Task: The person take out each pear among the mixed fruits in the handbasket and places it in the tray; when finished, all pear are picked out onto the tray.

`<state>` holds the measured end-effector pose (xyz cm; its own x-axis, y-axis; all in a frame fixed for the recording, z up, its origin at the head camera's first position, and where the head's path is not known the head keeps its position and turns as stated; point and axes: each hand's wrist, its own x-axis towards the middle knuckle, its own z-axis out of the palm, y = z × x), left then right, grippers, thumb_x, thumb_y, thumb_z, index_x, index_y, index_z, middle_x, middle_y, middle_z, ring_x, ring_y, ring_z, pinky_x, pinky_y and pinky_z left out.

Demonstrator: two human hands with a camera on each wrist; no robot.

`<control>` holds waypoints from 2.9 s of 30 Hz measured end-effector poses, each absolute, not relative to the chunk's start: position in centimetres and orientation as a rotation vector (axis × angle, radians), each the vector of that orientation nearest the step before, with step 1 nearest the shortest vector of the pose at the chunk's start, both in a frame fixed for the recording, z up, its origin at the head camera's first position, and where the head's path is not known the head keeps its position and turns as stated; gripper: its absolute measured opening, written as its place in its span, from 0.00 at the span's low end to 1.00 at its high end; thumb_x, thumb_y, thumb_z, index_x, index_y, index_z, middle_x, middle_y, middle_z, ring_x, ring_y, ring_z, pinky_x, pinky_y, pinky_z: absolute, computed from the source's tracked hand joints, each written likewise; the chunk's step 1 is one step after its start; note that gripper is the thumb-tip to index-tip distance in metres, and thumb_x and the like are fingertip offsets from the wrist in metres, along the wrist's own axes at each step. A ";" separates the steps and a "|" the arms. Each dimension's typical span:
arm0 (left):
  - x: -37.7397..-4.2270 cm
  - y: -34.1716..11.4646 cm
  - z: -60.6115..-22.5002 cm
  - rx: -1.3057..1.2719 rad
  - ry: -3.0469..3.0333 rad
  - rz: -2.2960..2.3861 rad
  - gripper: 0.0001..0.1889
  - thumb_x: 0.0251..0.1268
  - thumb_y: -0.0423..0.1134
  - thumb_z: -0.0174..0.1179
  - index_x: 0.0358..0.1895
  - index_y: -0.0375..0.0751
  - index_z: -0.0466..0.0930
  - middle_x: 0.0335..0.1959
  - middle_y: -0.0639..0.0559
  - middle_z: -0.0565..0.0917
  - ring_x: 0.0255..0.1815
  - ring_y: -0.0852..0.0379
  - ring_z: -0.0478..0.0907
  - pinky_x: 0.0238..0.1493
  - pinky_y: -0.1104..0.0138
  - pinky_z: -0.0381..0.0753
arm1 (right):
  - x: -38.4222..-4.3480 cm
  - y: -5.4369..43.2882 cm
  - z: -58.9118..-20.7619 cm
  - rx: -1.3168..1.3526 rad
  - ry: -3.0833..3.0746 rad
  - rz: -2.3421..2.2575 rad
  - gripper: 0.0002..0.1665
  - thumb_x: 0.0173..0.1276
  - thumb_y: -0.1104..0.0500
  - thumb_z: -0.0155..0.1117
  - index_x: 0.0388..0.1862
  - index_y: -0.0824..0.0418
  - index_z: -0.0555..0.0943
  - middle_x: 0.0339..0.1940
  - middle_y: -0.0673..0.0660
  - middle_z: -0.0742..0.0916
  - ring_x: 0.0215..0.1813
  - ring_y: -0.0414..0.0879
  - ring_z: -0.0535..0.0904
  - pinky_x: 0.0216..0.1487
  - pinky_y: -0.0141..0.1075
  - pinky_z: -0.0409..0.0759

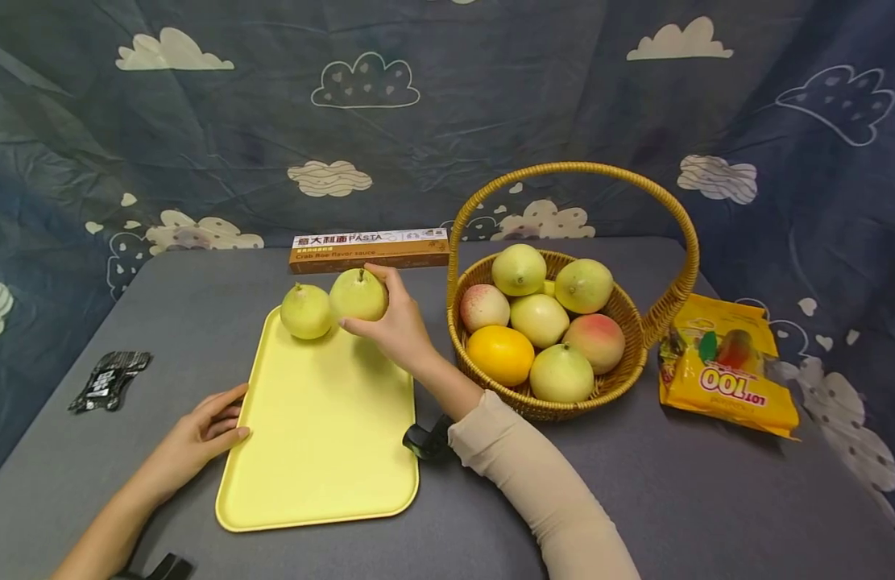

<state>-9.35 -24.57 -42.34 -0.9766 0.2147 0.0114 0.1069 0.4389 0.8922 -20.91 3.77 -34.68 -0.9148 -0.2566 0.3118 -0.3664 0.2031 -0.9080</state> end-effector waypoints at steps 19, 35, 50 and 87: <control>-9.3 -24.5 -42.3 0.305 2.602 1.583 0.33 0.60 0.35 0.59 0.67 0.31 0.55 0.59 0.37 0.61 0.49 0.65 0.66 0.47 0.80 0.71 | -25.2 2.5 -39.7 0.495 -2.534 1.859 0.43 0.47 0.65 0.72 0.63 0.54 0.66 0.58 0.56 0.71 0.53 0.49 0.69 0.47 0.40 0.74; -9.3 -24.4 -42.4 0.279 2.599 1.568 0.34 0.59 0.36 0.59 0.67 0.32 0.55 0.59 0.37 0.61 0.49 0.63 0.67 0.47 0.79 0.71 | -24.8 2.2 -39.4 0.546 -2.530 1.886 0.46 0.50 0.66 0.70 0.67 0.57 0.60 0.63 0.62 0.65 0.57 0.55 0.65 0.51 0.44 0.73; -9.3 -24.4 -42.3 0.269 2.595 1.566 0.34 0.60 0.37 0.59 0.67 0.32 0.55 0.59 0.38 0.61 0.50 0.61 0.66 0.47 0.79 0.71 | -20.1 6.8 -34.5 0.931 -2.417 1.575 0.35 0.61 0.56 0.62 0.65 0.59 0.61 0.63 0.54 0.66 0.64 0.46 0.59 0.64 0.45 0.59; -9.3 -24.2 -42.1 0.278 2.599 1.574 0.33 0.60 0.35 0.59 0.66 0.31 0.55 0.59 0.37 0.62 0.51 0.50 0.67 0.48 0.78 0.71 | -21.1 27.3 -34.2 0.389 -2.488 1.164 0.40 0.53 0.61 0.70 0.64 0.58 0.65 0.61 0.60 0.67 0.62 0.58 0.59 0.61 0.56 0.55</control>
